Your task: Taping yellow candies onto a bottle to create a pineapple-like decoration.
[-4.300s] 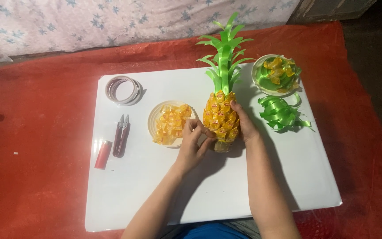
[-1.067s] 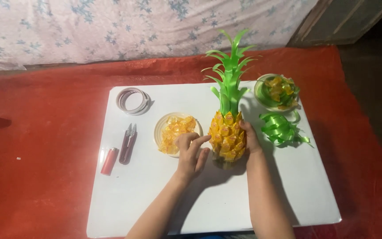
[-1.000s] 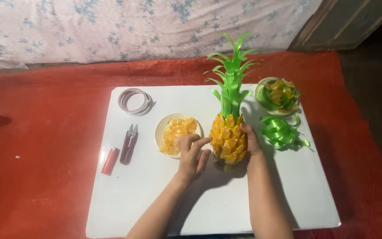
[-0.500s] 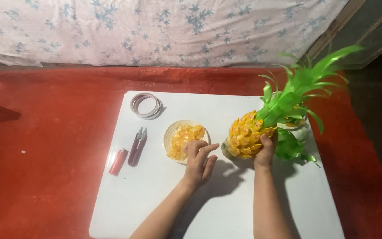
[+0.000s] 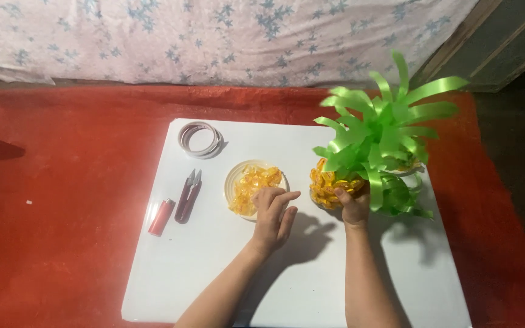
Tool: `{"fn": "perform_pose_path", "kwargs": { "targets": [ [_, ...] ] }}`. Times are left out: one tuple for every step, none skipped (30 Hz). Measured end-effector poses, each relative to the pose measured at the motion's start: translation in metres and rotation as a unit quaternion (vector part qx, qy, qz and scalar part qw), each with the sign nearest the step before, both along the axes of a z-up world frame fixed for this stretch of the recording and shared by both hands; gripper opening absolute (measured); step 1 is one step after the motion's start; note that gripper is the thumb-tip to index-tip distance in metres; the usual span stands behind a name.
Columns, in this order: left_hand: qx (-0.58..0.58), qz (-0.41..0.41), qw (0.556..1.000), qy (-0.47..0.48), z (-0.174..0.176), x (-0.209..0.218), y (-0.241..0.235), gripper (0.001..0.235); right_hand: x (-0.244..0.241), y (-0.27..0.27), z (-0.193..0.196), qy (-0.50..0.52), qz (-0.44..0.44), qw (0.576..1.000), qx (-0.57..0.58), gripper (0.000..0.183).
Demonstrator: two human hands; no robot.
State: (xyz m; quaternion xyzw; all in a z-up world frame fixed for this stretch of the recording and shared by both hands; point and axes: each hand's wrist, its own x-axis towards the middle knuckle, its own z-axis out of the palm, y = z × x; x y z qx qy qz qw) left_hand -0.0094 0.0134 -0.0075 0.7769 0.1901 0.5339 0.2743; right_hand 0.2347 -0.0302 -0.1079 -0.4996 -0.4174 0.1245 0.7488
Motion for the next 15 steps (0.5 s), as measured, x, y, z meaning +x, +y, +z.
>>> {"fn": "perform_pose_path", "kwargs": {
  "targets": [
    [-0.002, 0.002, 1.0, -0.001, 0.0, 0.0, -0.001, 0.033, -0.004, -0.005, 0.016, -0.001, 0.002, 1.0, -0.002, 0.067],
    [0.002, 0.003, 1.0, 0.004, 0.0, 0.0, -0.002, 0.034, -0.007, -0.008, 0.033, -0.023, 0.003, 0.999, -0.03, 0.066],
    [0.005, 0.003, 1.0, 0.008, 0.001, 0.0, -0.002, 0.034, -0.01, -0.012, 0.05, -0.045, 0.004, 0.997, -0.058, 0.065],
    [0.006, 0.005, 1.0, 0.009, 0.001, 0.0, -0.003, 0.034, 0.021, -0.013, -0.004, -0.045, 0.006, 0.997, -0.057, 0.065],
    [0.007, 0.007, 1.0, 0.016, 0.001, -0.001, -0.005, 0.032, 0.051, -0.018, -0.054, -0.071, 0.024, 0.993, -0.095, 0.044],
    [0.012, 0.01, 1.0, 0.023, 0.002, -0.002, -0.004, 0.031, 0.079, -0.019, -0.098, -0.098, 0.042, 0.986, -0.129, 0.024],
    [0.015, 0.012, 1.0, 0.024, 0.003, -0.002, -0.001, 0.031, 0.059, -0.015, -0.043, -0.098, 0.043, 0.986, -0.126, 0.024],
    [0.006, 0.003, 1.0, 0.023, 0.003, -0.002, -0.002, 0.031, 0.034, -0.021, 0.013, -0.074, 0.049, 0.982, -0.168, 0.025],
    [-0.003, -0.005, 1.0, 0.022, 0.003, -0.002, -0.003, 0.032, 0.003, -0.036, 0.07, -0.049, 0.055, 0.975, -0.21, 0.03],
    [-0.003, -0.004, 1.0, 0.022, 0.003, -0.002, -0.002, 0.032, -0.006, -0.038, 0.094, -0.049, 0.055, 0.975, -0.21, 0.03],
    [-0.005, -0.007, 1.0, 0.016, 0.003, -0.001, -0.002, 0.03, -0.015, -0.041, 0.117, -0.128, 0.034, 0.967, -0.219, 0.026],
    [-0.009, -0.011, 1.0, 0.01, 0.003, -0.001, -0.002, 0.029, -0.023, -0.045, 0.141, -0.206, 0.012, 0.952, -0.228, 0.025],
    [-0.009, -0.011, 1.0, 0.01, 0.003, -0.002, -0.004, 0.029, -0.018, -0.051, 0.13, -0.205, 0.012, 0.952, -0.228, 0.025],
    [-0.007, -0.006, 1.0, 0.009, 0.004, -0.001, -0.004, 0.028, -0.01, -0.055, 0.12, -0.169, 0.035, 0.959, -0.225, 0.028],
    [-0.004, -0.002, 1.0, 0.009, 0.005, -0.001, -0.004, 0.027, -0.003, -0.058, 0.111, -0.132, 0.059, 0.965, -0.221, 0.034]
  ]
}}
